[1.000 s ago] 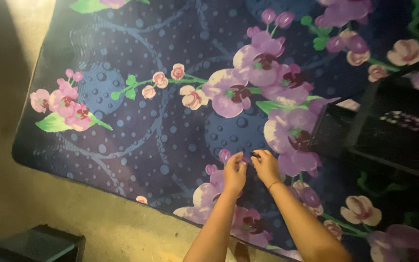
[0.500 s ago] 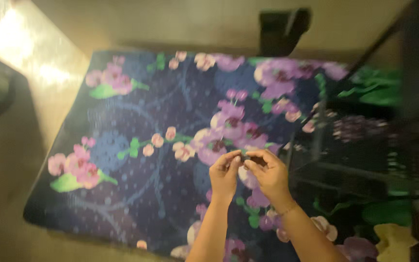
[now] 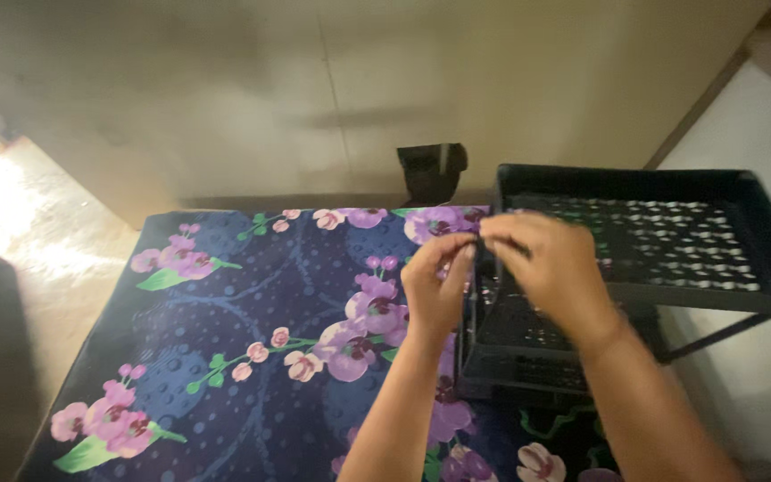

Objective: The person assembles a small black plastic shelving unit by inserting legs into a perforated tray and stacking additional trays on top. They then place a solid black tray on the assembled unit and wipe it with a yellow cloth.

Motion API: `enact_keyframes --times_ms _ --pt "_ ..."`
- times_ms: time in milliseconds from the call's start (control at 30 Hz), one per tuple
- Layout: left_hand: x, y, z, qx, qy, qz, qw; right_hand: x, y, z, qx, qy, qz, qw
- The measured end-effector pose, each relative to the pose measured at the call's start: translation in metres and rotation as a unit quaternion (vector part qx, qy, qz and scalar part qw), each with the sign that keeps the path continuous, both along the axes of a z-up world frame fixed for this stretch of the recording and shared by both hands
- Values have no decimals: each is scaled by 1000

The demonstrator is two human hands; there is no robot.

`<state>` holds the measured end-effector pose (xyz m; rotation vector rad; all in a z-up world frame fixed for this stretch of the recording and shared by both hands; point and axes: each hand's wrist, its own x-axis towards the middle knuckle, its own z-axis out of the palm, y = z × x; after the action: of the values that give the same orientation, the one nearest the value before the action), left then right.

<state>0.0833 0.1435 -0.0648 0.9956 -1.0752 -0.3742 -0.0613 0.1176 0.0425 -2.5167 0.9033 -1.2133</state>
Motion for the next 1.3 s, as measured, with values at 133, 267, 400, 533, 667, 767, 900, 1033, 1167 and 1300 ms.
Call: enact_keyframes --times_ms 133,267,400,533,667,767,900,1033,1167,1300 --pt "-10 -42 -6 20 97 -72 992 -7 -50 -1 120 12 17 993" --pt "-21 -64 -24 46 82 -30 995 -12 -71 -17 99 -8 33 994" --pt "-27 -74 -36 36 83 -8 996 -17 -75 -29 100 -20 35 994" --pt "-33 -80 -45 9 118 -24 993 -19 -77 -36 75 -15 30 997" --pt "-35 -83 -53 30 90 11 995 -19 -84 -41 77 -5 39 996" --pt "-40 -81 -56 23 133 -7 991 -22 -88 -46 126 19 12 992" --pt "-38 -74 -47 37 142 -22 989 -17 -83 -36 94 26 16 995" --pt "-20 -61 -58 65 111 -15 992 -10 -52 -13 -66 -21 20 997" --pt "34 -42 -113 61 162 -7 985 0 11 -6 -98 -77 -19 992" --pt "99 -7 -210 62 278 6 958 31 69 -59 -45 -135 104 984"
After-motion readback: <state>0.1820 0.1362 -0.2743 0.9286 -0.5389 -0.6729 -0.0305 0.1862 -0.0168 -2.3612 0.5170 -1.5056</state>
